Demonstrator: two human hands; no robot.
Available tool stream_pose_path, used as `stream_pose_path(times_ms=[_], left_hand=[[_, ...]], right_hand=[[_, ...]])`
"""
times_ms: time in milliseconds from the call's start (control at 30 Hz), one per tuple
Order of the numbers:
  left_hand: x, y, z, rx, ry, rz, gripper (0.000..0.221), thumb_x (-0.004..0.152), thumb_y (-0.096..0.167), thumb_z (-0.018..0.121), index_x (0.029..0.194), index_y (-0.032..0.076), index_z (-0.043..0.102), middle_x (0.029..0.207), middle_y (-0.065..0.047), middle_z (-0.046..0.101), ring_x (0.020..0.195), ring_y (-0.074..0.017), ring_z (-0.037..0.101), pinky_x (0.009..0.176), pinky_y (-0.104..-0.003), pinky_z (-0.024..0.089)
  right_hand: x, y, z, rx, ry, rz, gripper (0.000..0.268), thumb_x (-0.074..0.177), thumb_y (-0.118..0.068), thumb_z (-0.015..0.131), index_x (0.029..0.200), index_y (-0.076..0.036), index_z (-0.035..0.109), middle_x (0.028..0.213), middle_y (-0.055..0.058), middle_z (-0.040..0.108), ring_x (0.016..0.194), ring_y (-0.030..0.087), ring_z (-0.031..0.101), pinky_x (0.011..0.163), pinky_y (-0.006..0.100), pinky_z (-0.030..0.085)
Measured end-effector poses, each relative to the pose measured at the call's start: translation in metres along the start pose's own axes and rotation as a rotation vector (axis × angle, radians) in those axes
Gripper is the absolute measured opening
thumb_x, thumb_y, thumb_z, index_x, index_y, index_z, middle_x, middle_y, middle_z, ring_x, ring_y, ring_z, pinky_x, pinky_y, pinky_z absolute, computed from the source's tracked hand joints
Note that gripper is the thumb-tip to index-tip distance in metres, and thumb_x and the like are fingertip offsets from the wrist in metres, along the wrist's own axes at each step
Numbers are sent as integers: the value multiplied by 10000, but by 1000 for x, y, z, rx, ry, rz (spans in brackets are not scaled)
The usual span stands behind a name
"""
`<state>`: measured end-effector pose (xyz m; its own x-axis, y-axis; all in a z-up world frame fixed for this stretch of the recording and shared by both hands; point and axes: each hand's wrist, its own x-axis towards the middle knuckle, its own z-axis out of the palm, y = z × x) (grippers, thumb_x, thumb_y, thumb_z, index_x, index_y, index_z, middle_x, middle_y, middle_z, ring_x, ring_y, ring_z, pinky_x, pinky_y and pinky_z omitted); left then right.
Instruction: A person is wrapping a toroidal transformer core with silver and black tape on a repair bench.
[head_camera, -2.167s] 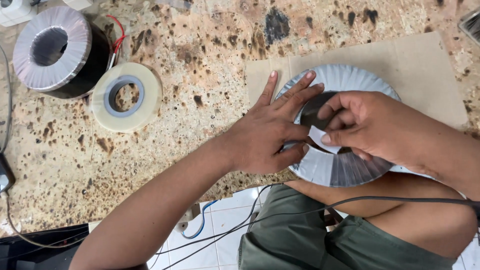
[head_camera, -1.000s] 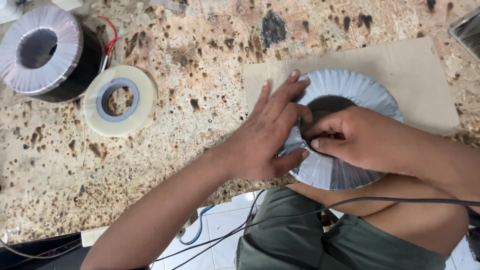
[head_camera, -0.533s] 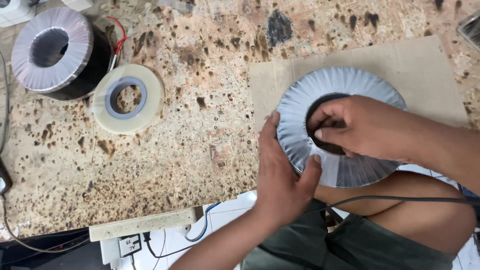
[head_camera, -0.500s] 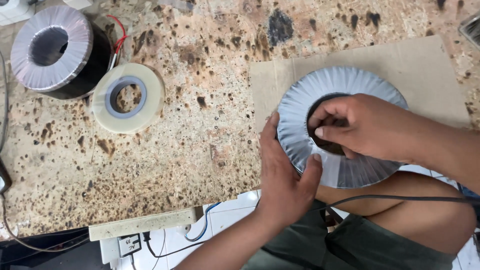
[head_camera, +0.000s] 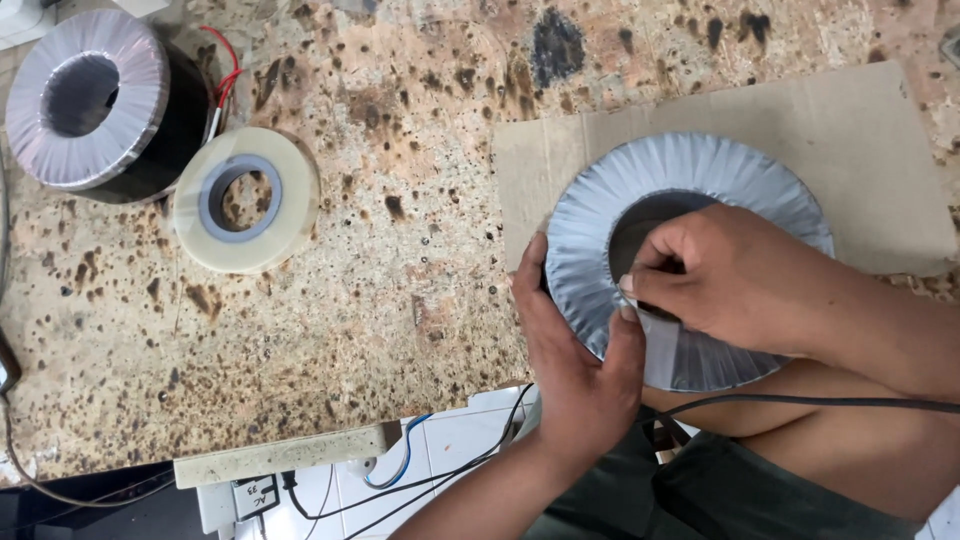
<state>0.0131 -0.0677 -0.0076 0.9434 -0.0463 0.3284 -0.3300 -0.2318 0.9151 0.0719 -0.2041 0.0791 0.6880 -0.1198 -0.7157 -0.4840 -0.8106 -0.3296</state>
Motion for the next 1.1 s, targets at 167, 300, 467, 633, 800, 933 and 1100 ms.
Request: stream_pose_path(times_ms=[167, 300, 467, 633, 800, 933, 1100], left_hand=[[-2, -3, 3, -35, 6, -75, 676, 933, 150, 555, 1500, -74, 264, 1514, -262, 374, 1453, -401, 402, 1239, -496, 330], [-3, -3, 3, -57, 2, -72, 669, 969, 187, 553, 1504, -82, 255, 1524, -263, 361, 1466, -393, 392, 1244, -486, 330], [-2, -3, 4, -95, 3, -73, 670, 967, 199, 536, 1509, -66, 246, 1531, -268, 349, 1476, -396, 385, 1251, -490, 343], [-1, -3, 4, -49, 6, -60, 680, 996, 275, 522, 1514, -68, 246, 1534, -279, 361, 1474, -410, 396, 1257, -503, 328], [-4, -6, 8, -36, 49, -48, 670, 1018, 295, 519, 1513, -78, 263, 1535, -272, 376, 1471, -399, 406, 1260, -489, 336], [-3, -9, 8, 19, 55, 19, 642, 1025, 263, 520, 1514, -71, 270, 1545, -278, 376, 1475, -416, 414, 1277, -524, 318], [-5, -14, 2, 55, 16, 30, 645, 990, 230, 530, 1499, -75, 280, 1521, -276, 385, 1456, -424, 398, 1266, -533, 290]], right_hand=[[2, -2, -4, 55, -71, 32, 296, 985, -306, 694, 778, -115, 785, 559, 62, 674, 494, 151, 499, 509, 310, 360], [1, -4, -7, 108, -95, 21, 322, 992, -283, 694, 740, -91, 749, 529, 74, 666, 479, 156, 501, 526, 306, 395], [-11, -14, -21, 464, -117, 170, 353, 1071, -211, 607, 1027, 8, 880, 656, 226, 704, 650, 285, 649, 740, 373, 528], [7, 26, 4, -14, -54, -128, 308, 1005, -277, 559, 1209, -275, 790, 1065, -44, 835, 808, 152, 699, 700, 299, 522], [-8, 58, 14, -133, 134, -566, 337, 928, -333, 602, 1157, -303, 847, 786, -62, 791, 854, 137, 672, 678, 380, 522], [9, 85, 36, -286, 83, -625, 659, 718, -638, 850, 1286, -326, 728, 1285, -137, 687, 1222, 163, 573, 999, 490, 373], [17, 86, 51, -450, 271, -808, 777, 693, -763, 803, 1223, -204, 704, 1209, -54, 690, 1190, 205, 577, 1020, 488, 350]])
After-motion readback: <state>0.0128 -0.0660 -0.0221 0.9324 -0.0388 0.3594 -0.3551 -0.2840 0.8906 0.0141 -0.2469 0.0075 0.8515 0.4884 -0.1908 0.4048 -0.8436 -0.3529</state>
